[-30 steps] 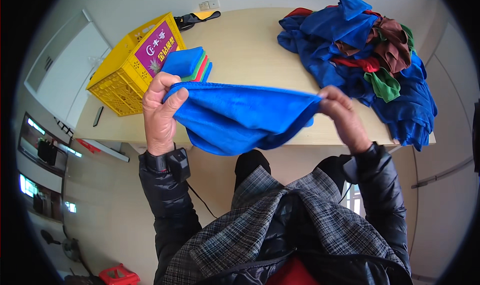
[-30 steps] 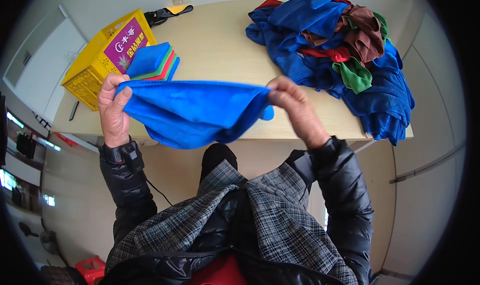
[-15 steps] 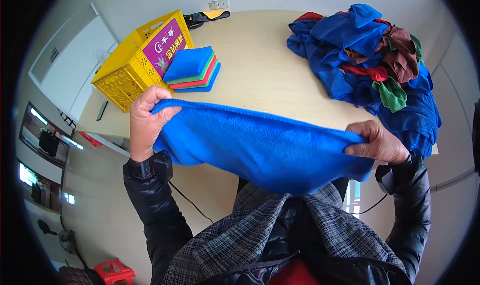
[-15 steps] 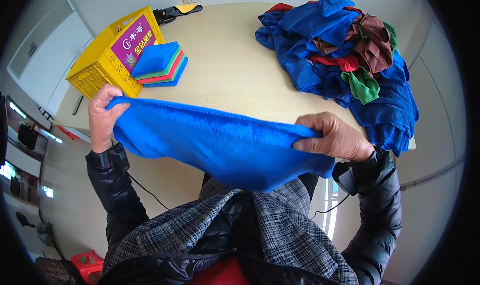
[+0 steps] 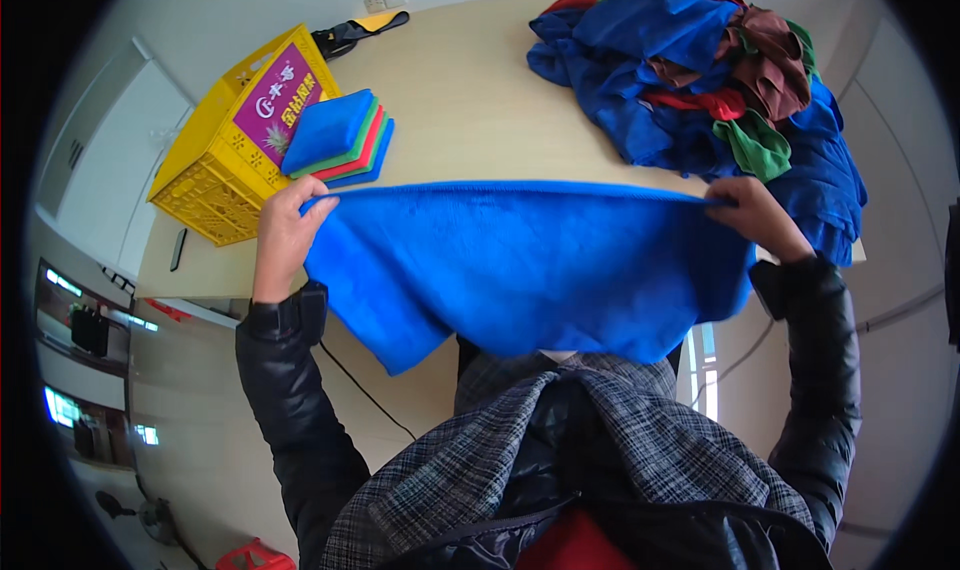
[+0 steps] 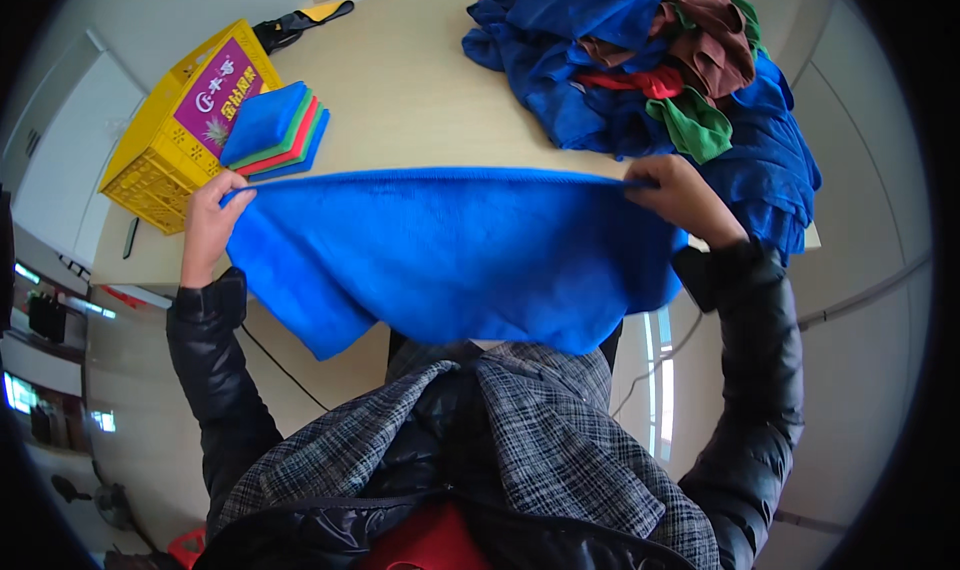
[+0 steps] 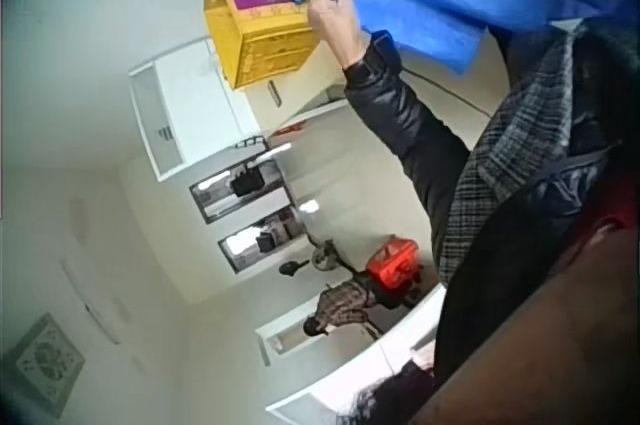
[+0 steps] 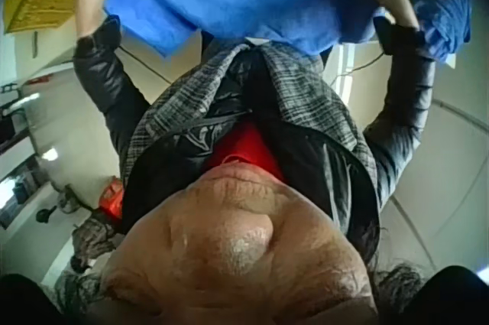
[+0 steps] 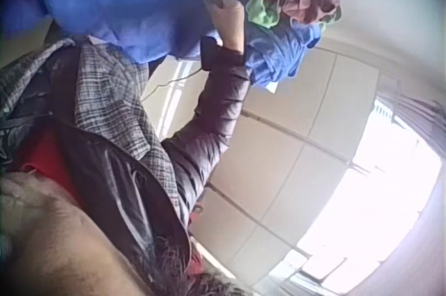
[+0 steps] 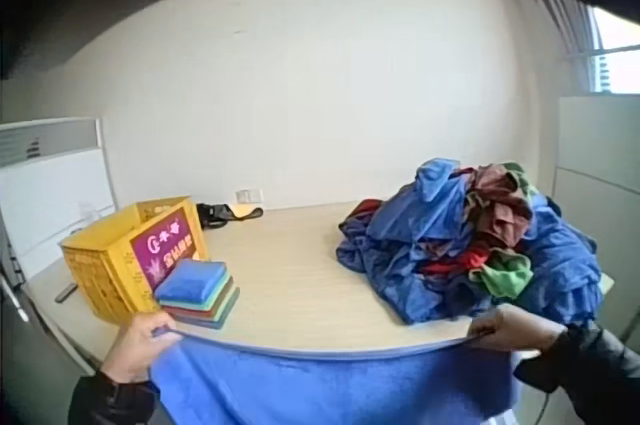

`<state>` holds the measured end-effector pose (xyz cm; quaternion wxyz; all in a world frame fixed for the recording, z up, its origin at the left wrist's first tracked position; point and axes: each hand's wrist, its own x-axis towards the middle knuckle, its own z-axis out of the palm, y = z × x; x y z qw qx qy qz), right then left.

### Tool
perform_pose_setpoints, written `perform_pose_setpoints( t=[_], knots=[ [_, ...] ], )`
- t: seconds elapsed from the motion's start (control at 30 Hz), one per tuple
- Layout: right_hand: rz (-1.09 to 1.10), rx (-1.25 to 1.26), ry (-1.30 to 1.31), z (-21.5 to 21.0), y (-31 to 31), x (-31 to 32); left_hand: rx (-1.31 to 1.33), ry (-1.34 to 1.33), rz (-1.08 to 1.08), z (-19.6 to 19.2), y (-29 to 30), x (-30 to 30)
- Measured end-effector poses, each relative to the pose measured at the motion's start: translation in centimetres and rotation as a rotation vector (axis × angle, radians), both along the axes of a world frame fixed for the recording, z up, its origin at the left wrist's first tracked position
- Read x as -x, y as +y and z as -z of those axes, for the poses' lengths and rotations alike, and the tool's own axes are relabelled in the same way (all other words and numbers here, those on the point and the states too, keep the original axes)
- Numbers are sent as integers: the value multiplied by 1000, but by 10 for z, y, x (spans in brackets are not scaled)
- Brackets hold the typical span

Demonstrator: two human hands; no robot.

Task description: Folding pieces of blue fabric at a table in a factory.

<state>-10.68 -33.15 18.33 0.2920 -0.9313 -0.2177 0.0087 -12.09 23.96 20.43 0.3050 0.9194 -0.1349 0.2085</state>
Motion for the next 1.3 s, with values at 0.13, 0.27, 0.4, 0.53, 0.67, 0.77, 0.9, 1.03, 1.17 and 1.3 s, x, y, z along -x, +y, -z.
perform_pose_setpoints(
  t=[0.13,0.27,0.4,0.53,0.67,0.77,0.9,1.03,1.17,1.3],
  knots=[
    [133,96,-16,50,-30,-48,-89,16,-62,34,12,-44],
    [108,120,-250,92,-59,-76,-185,-98,-113,71,41,-84],
    [180,139,-155,125,-88,-83,-164,-41,-185,96,66,-110],
    [332,-267,238,135,-87,-78,36,120,-117,123,112,-127],
    [362,-490,423,122,-87,-75,232,276,-39,138,147,-136],
    [332,-655,579,102,-87,-71,483,421,40,138,179,-122],
    [259,-1059,584,84,-97,-68,989,505,156,124,172,-108],
    [329,-1175,570,54,-78,-93,1256,362,44,94,135,-111],
    [434,-981,573,33,-56,-141,1326,527,57,72,121,-134],
    [484,-973,426,36,-44,-183,1303,430,13,71,127,-154]
  ],
)
